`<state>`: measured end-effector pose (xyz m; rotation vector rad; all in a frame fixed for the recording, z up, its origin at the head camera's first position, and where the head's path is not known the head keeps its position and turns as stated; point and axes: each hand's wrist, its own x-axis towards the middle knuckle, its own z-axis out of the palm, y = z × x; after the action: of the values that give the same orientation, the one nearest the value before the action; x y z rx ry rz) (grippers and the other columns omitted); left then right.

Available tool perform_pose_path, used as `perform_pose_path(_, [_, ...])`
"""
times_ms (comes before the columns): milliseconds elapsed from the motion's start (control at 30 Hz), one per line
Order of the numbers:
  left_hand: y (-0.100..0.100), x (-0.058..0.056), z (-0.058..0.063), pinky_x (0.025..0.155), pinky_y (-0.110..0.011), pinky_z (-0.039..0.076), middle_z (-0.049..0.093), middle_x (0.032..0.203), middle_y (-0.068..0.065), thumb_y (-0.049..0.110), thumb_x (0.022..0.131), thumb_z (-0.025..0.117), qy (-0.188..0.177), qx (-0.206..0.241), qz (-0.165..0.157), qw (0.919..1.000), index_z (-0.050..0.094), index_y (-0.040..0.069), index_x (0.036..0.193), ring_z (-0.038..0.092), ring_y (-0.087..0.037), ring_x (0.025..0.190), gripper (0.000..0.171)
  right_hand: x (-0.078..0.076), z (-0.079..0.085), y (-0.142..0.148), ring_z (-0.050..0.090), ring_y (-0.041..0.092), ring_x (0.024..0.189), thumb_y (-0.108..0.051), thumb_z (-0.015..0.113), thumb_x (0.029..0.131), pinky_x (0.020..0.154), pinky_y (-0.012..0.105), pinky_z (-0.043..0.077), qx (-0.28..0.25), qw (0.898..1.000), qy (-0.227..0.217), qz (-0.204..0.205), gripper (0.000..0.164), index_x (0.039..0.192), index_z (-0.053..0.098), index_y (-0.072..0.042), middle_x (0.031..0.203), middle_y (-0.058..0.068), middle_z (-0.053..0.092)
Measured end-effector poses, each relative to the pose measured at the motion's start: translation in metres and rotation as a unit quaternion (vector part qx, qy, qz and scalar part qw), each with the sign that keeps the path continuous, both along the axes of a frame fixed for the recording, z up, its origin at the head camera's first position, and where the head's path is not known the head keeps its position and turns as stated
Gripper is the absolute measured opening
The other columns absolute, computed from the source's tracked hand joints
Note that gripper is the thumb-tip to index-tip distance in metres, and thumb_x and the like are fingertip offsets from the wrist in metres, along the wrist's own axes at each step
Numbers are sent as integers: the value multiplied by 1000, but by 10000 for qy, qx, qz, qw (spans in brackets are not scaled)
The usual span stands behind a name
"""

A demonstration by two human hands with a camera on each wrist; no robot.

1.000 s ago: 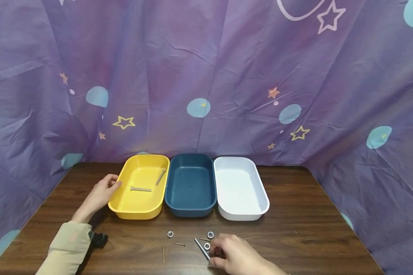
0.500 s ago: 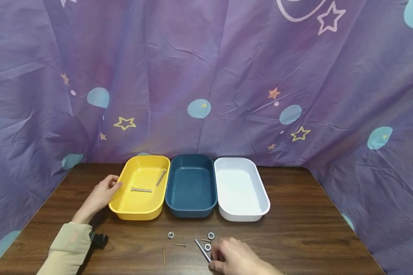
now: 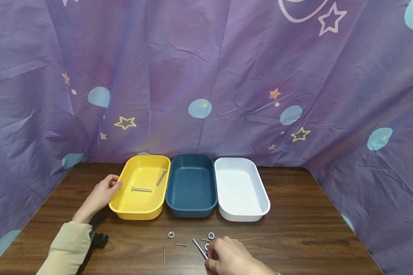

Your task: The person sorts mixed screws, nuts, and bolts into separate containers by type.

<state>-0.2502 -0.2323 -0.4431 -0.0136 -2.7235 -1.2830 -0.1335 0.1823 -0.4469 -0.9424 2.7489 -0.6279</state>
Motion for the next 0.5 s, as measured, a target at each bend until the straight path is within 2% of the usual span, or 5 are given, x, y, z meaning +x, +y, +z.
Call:
perform_pose_path(167, [1, 0, 1, 74, -40, 48, 61, 99, -21, 16, 100, 53, -7, -13, -3, 10000, 52, -8, 117, 60, -30, 86, 29, 2, 0, -2, 41, 0, 51, -17, 74, 72, 44, 24, 33, -28, 9998, -81, -184, 20, 68, 58, -28, 58, -20, 44])
perform_pose_path(300, [0, -1, 1, 74, -39, 48, 61, 99, -21, 16, 100, 53, -13, -51, -3, 10000, 52, -8, 118, 60, -31, 87, 30, 3, 0, -4, 40, 1, 50, -15, 73, 68, 44, 25, 32, -3, 9996, -99, -267, 21, 68, 56, -28, 58, -19, 43])
perform_pose_path(500, [0, -2, -2, 74, -38, 48, 61, 99, -21, 16, 100, 52, -39, -55, -17, 10000, 52, -7, 118, 60, -30, 86, 30, -1, 6, -3, 38, -1, 51, -11, 72, 70, 45, 23, 30, -59, 9997, -240, -21, 23, 69, 55, -27, 57, -19, 42])
